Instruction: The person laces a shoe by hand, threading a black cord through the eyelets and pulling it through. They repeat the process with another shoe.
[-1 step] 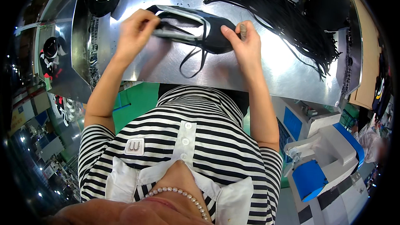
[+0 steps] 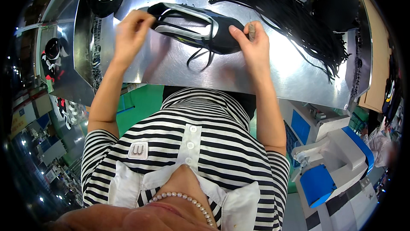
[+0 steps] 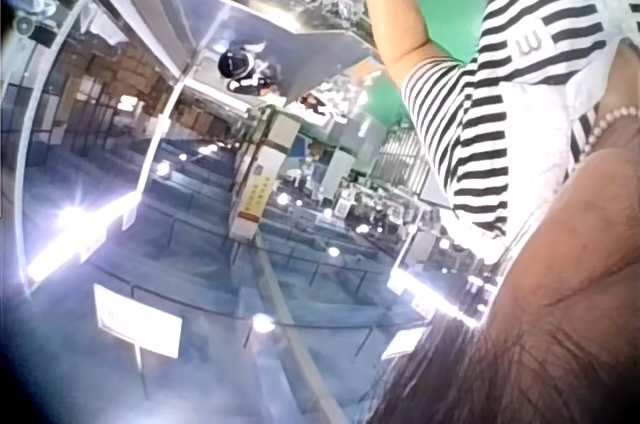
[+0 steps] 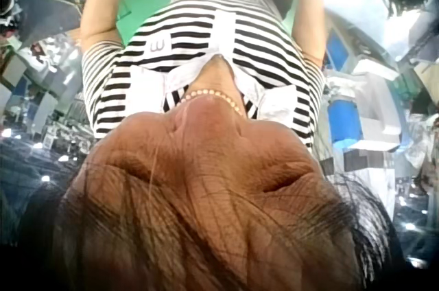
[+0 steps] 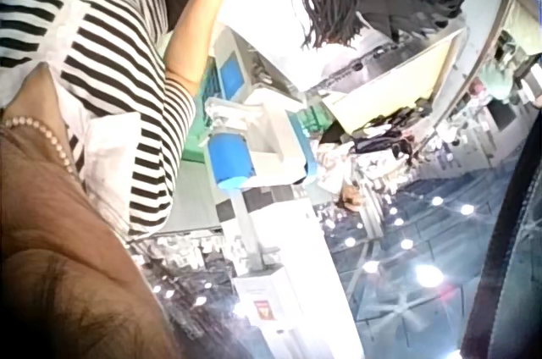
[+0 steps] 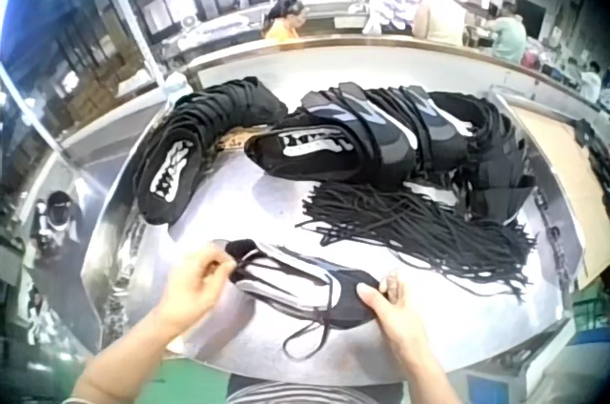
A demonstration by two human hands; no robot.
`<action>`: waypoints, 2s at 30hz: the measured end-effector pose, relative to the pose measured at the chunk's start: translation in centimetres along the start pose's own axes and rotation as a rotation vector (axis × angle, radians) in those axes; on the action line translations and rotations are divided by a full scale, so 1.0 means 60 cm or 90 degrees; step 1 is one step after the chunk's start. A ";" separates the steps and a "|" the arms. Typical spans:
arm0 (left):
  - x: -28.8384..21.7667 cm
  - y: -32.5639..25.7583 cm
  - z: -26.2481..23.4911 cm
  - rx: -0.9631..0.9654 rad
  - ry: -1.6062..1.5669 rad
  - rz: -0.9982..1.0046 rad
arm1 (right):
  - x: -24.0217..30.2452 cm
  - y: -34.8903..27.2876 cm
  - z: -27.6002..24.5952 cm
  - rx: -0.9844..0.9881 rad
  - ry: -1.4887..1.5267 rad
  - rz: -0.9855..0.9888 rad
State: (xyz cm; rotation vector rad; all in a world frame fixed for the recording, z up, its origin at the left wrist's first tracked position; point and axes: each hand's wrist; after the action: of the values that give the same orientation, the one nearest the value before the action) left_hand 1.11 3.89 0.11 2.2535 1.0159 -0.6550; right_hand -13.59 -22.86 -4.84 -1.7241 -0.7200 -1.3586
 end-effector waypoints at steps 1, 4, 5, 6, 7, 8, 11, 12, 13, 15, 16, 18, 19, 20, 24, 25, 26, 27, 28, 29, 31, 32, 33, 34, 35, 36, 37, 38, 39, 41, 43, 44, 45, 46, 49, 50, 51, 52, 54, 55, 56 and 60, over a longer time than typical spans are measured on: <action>0.022 -0.003 -0.021 -0.042 0.031 -0.021 | -0.002 0.001 -0.006 -0.009 0.017 -0.010; 0.137 -0.005 -0.121 -0.223 0.093 -0.076 | -0.005 0.003 -0.026 0.022 -0.014 -0.020; 0.179 -0.004 -0.159 -0.254 0.102 -0.076 | -0.006 0.003 -0.031 0.033 -0.018 -0.032; 0.210 -0.002 -0.194 -0.284 0.166 -0.111 | -0.004 0.004 -0.034 0.045 -0.014 -0.023; 0.219 0.004 -0.214 -0.324 0.197 -0.131 | -0.001 0.006 -0.036 0.054 -0.009 -0.018; 0.228 0.004 -0.219 -0.319 0.171 -0.142 | 0.002 0.008 -0.037 0.063 -0.005 -0.012; 0.135 0.015 -0.158 -0.207 -0.037 -0.104 | 0.002 0.023 -0.027 0.054 -0.042 -0.017; 0.070 0.016 -0.119 -0.112 -0.156 -0.105 | -0.010 0.032 -0.030 0.036 -0.084 -0.023; -0.005 0.017 -0.095 0.009 -0.273 -0.043 | -0.007 0.035 -0.034 0.038 -0.148 -0.042; -0.103 0.044 -0.062 0.344 -0.412 0.256 | 0.001 0.037 -0.048 0.026 -0.285 -0.072; -0.113 0.049 -0.047 0.286 -0.360 0.224 | 0.006 0.036 -0.049 -0.015 -0.287 -0.122; -0.120 0.067 -0.023 0.173 -0.254 0.162 | 0.020 0.036 -0.045 -0.099 -0.287 -0.223; -0.119 0.068 -0.014 0.134 -0.171 0.089 | 0.033 0.030 -0.041 -0.059 -0.203 -0.222; -0.120 0.067 -0.004 0.119 -0.155 0.128 | 0.049 0.016 -0.037 -0.019 -0.119 -0.221; -0.140 0.072 0.049 0.111 -0.097 0.250 | 0.076 -0.011 0.023 0.151 0.026 -0.204; -0.141 0.071 0.061 0.124 -0.131 0.228 | 0.069 -0.009 0.040 0.170 0.043 -0.176; -0.142 0.070 0.064 0.094 -0.142 0.231 | 0.063 -0.008 0.044 0.163 0.103 -0.127; -0.138 0.064 0.059 0.082 -0.104 0.195 | 0.056 -0.007 0.048 0.158 0.162 -0.078; -0.130 0.057 0.049 0.074 -0.073 0.163 | 0.051 -0.002 0.047 0.146 0.220 -0.028; -0.117 0.050 0.041 0.066 -0.041 0.132 | 0.048 0.003 0.045 0.136 0.213 -0.009; -0.085 0.030 0.039 0.133 0.040 0.093 | 0.041 0.006 0.053 0.131 0.201 0.031; -0.076 0.029 0.043 0.189 0.044 0.028 | 0.033 0.010 0.059 0.121 0.197 0.036; -0.068 0.031 0.048 0.241 0.048 -0.039 | 0.028 0.013 0.065 0.104 0.185 0.028; -0.051 0.048 0.054 0.368 -0.207 -0.274 | 0.027 0.013 0.073 0.091 0.174 0.019; -0.031 0.068 0.053 0.540 -0.406 -0.554 | 0.027 0.013 0.079 0.077 0.163 0.010; -0.040 0.063 0.070 0.486 -0.471 -0.610 | 0.024 0.018 0.078 0.086 0.129 0.009; -0.050 0.059 0.091 0.432 -0.534 -0.658 | 0.019 0.022 0.080 0.073 0.101 -0.017; -0.031 0.057 0.109 0.488 -0.535 -0.661 | 0.009 0.025 0.085 0.061 0.072 -0.042; -0.053 0.052 0.118 0.416 -0.536 -0.607 | 0.002 0.026 0.087 0.045 0.046 -0.062; -0.063 0.047 0.116 0.376 -0.479 -0.503 | -0.001 0.025 0.088 0.015 -0.018 -0.060; -0.071 0.033 0.111 0.335 -0.473 -0.438 | 0.010 0.015 0.087 0.015 -0.043 -0.061; -0.074 0.025 0.115 0.297 -0.469 -0.409 | 0.012 0.011 0.084 0.032 -0.041 -0.082; -0.078 0.020 0.118 0.258 -0.463 -0.379 | 0.014 0.008 0.082 0.033 -0.065 -0.084; -0.079 0.017 0.116 0.260 -0.459 -0.384 | 0.016 0.006 0.081 0.035 -0.088 -0.087; -0.084 0.011 0.110 0.253 -0.459 -0.392 | 0.017 0.002 0.080 0.032 -0.155 -0.132; -0.085 0.008 0.110 0.242 -0.466 -0.388 | 0.017 0.001 0.079 0.029 -0.176 -0.153; -0.086 0.005 0.110 0.229 -0.474 -0.384 | 0.019 0.000 0.078 0.034 -0.179 -0.171; -0.088 0.003 0.112 0.213 -0.502 -0.377 | 0.020 -0.001 0.077 0.039 -0.182 -0.188; -0.090 0.001 0.117 0.180 -0.559 -0.362 | 0.025 -0.003 0.074 0.049 -0.187 -0.209; -0.087 0.001 0.118 0.184 -0.555 -0.358 | 0.028 -0.005 0.072 0.055 -0.189 -0.212; -0.084 0.001 0.118 0.187 -0.552 -0.354 | 0.032 -0.007 0.070 0.060 -0.190 -0.215; -0.090 -0.004 0.118 0.151 -0.550 -0.341 | 0.046 -0.025 0.052 0.089 -0.124 -0.235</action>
State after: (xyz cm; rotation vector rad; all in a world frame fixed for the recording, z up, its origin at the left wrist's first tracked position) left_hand -3.63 -3.47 -1.60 1.5409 1.0872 -1.8467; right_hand -12.55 -19.52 -2.08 -1.6803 -1.2643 -1.3522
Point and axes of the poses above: each hand's wrist, its own y-axis towards the middle knuckle, its own z-axis out of the palm, x = y × z, and after that the axes turned 3 degrees about -y, right-handed
